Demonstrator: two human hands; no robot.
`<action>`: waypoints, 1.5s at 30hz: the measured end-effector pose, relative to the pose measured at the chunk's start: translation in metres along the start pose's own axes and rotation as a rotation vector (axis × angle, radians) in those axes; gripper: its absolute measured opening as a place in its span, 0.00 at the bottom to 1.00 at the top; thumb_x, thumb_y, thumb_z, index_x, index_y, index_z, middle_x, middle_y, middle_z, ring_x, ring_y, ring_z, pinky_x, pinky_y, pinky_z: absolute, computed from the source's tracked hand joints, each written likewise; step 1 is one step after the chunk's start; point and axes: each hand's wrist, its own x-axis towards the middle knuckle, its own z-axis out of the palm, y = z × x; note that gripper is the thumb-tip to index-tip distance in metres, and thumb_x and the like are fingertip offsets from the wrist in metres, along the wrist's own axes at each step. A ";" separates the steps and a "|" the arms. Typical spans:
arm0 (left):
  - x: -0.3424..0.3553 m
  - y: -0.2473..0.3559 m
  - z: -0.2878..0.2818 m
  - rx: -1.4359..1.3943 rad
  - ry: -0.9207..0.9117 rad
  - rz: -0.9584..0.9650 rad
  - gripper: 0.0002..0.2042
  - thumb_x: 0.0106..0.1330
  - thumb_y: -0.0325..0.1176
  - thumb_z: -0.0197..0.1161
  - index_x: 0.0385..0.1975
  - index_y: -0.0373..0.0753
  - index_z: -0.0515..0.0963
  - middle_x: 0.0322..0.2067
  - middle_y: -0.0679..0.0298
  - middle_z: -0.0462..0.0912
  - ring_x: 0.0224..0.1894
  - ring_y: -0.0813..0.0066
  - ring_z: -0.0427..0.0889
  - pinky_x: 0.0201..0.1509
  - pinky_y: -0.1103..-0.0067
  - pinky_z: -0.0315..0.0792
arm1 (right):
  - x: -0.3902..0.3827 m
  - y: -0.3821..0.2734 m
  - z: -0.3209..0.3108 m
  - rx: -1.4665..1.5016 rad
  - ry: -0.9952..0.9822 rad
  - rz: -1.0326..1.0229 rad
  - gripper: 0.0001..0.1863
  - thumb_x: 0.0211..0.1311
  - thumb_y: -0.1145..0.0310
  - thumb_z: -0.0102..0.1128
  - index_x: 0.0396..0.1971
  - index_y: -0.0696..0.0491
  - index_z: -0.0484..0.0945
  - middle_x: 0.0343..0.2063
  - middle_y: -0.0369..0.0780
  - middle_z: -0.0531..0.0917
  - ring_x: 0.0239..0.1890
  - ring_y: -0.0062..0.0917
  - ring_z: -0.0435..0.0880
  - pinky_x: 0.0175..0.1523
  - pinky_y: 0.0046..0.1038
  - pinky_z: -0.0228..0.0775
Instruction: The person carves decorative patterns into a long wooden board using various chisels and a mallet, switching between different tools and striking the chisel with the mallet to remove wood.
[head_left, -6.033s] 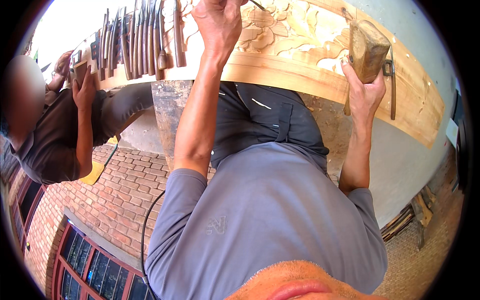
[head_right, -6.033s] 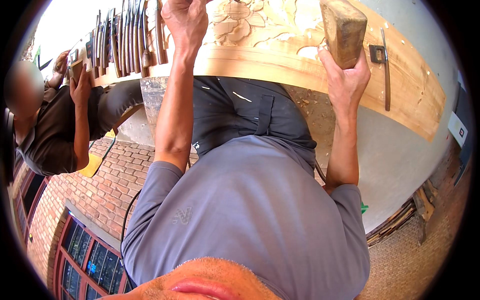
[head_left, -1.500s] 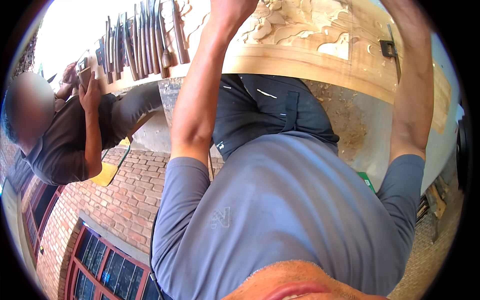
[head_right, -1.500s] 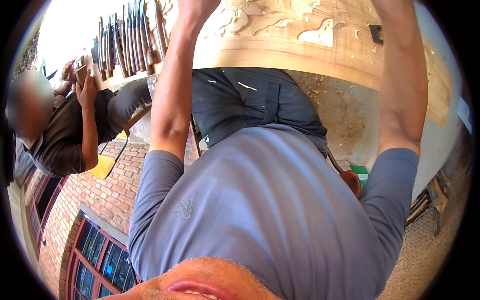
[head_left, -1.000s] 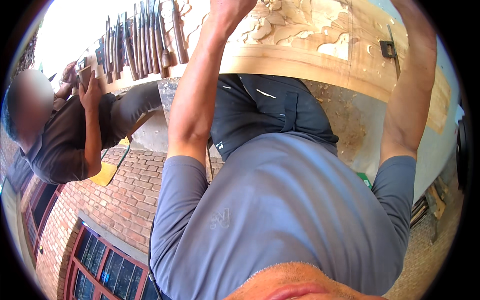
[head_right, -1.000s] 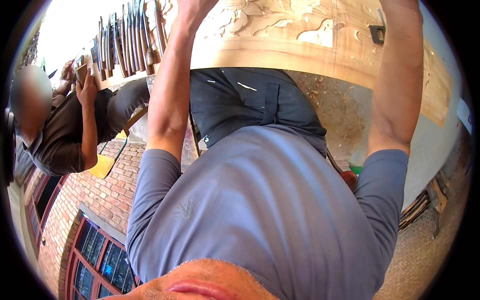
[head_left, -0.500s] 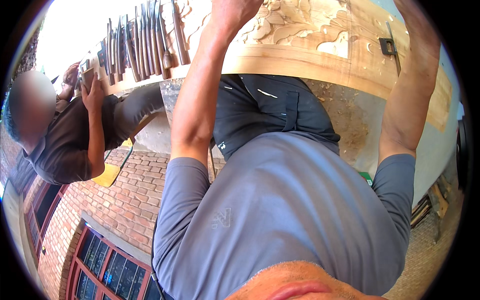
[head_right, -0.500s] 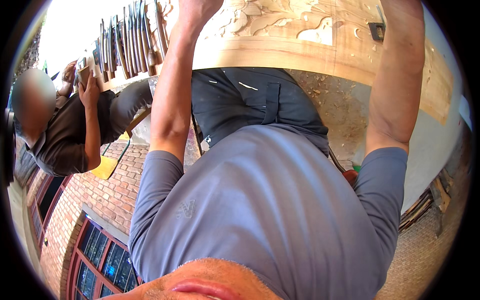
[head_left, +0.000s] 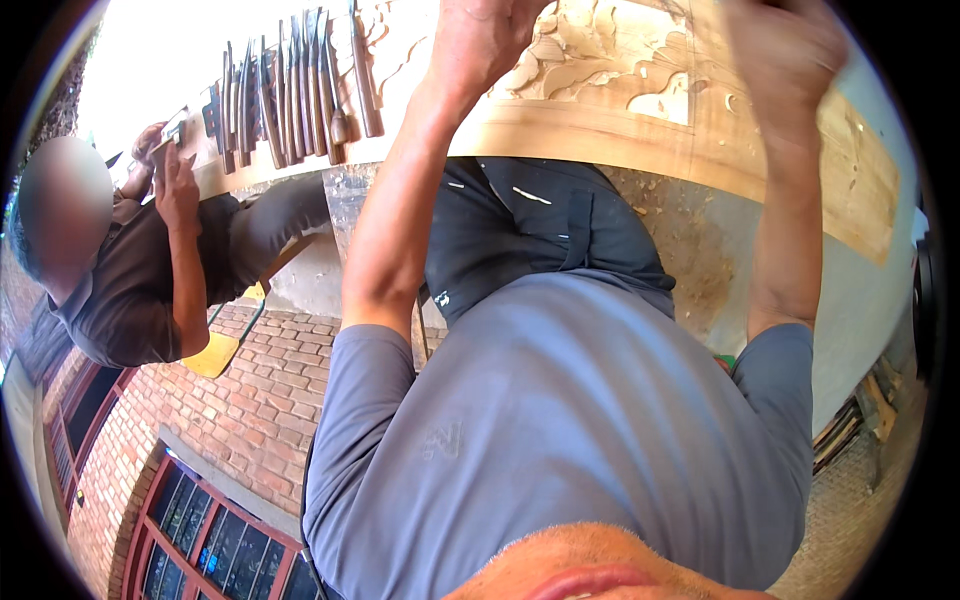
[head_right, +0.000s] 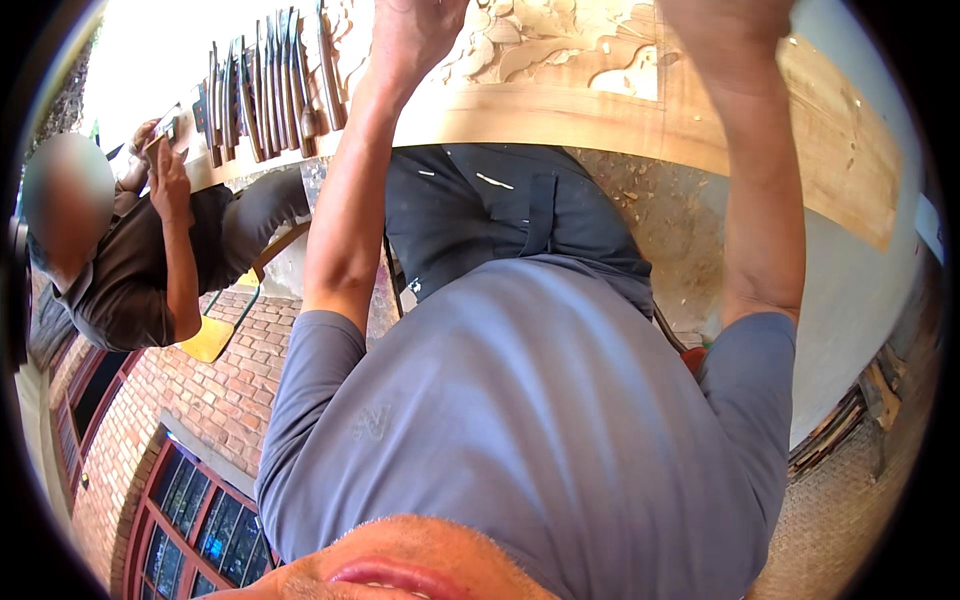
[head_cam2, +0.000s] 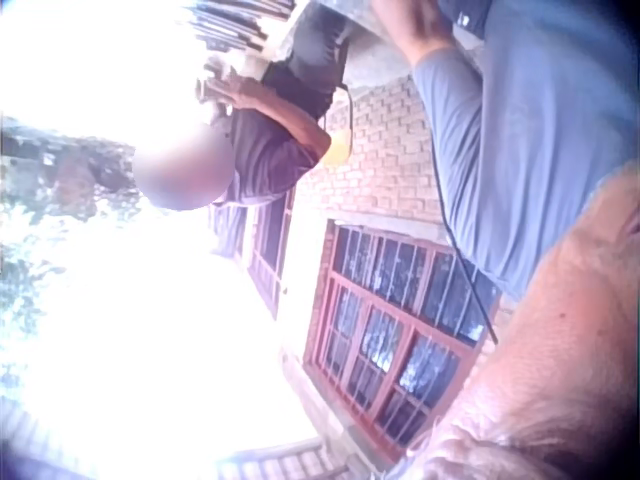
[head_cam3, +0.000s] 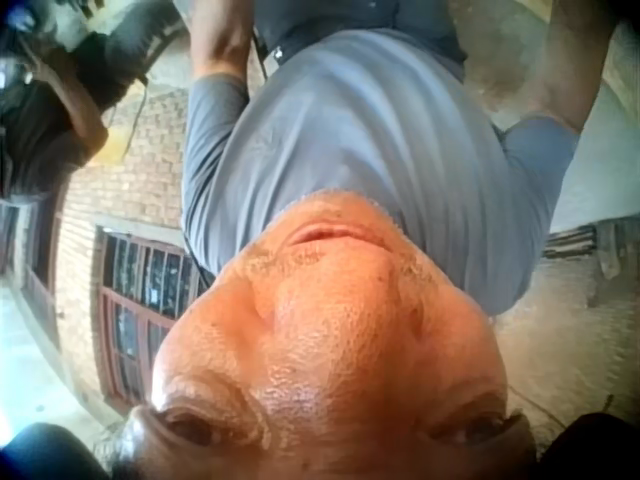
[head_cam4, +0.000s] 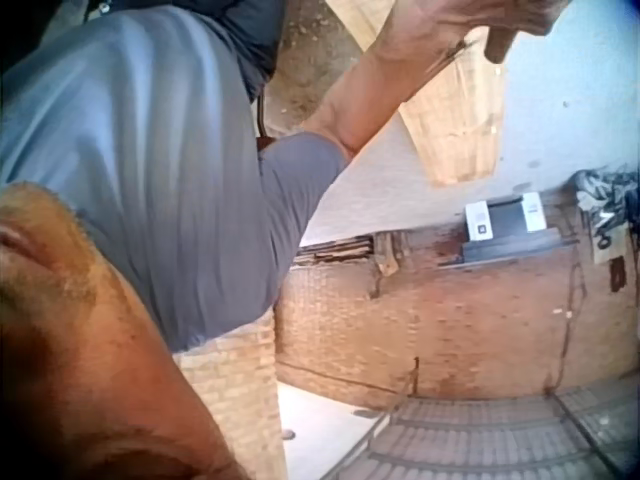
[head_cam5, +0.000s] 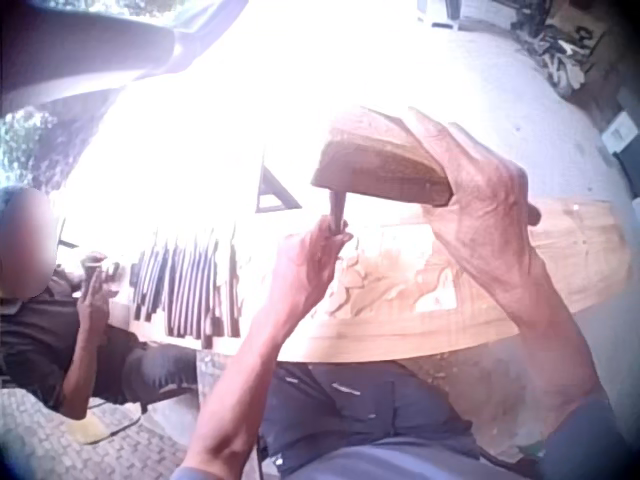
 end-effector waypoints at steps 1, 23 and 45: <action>0.004 0.001 -0.001 -0.003 0.003 0.005 0.09 0.76 0.31 0.65 0.47 0.32 0.81 0.32 0.43 0.87 0.35 0.42 0.89 0.37 0.60 0.79 | -0.007 0.010 0.010 0.132 0.040 0.017 0.33 0.59 0.81 0.72 0.66 0.55 0.79 0.52 0.50 0.90 0.51 0.39 0.92 0.55 0.35 0.84; -0.078 -0.040 -0.067 0.635 -0.137 0.156 0.17 0.62 0.19 0.67 0.49 0.45 0.88 0.57 0.69 0.88 0.56 0.65 0.85 0.57 0.71 0.83 | -0.200 -0.012 0.034 -0.001 -0.372 0.249 0.42 0.63 0.50 0.78 0.74 0.51 0.73 0.62 0.46 0.84 0.56 0.42 0.88 0.58 0.38 0.82; -0.119 -0.092 -0.091 0.715 -0.145 0.098 0.25 0.65 0.19 0.65 0.61 0.49 0.85 0.68 0.63 0.83 0.70 0.61 0.81 0.76 0.67 0.73 | -0.193 -0.015 0.039 -0.013 -0.341 0.183 0.41 0.58 0.57 0.81 0.71 0.53 0.75 0.56 0.44 0.86 0.51 0.39 0.90 0.53 0.36 0.84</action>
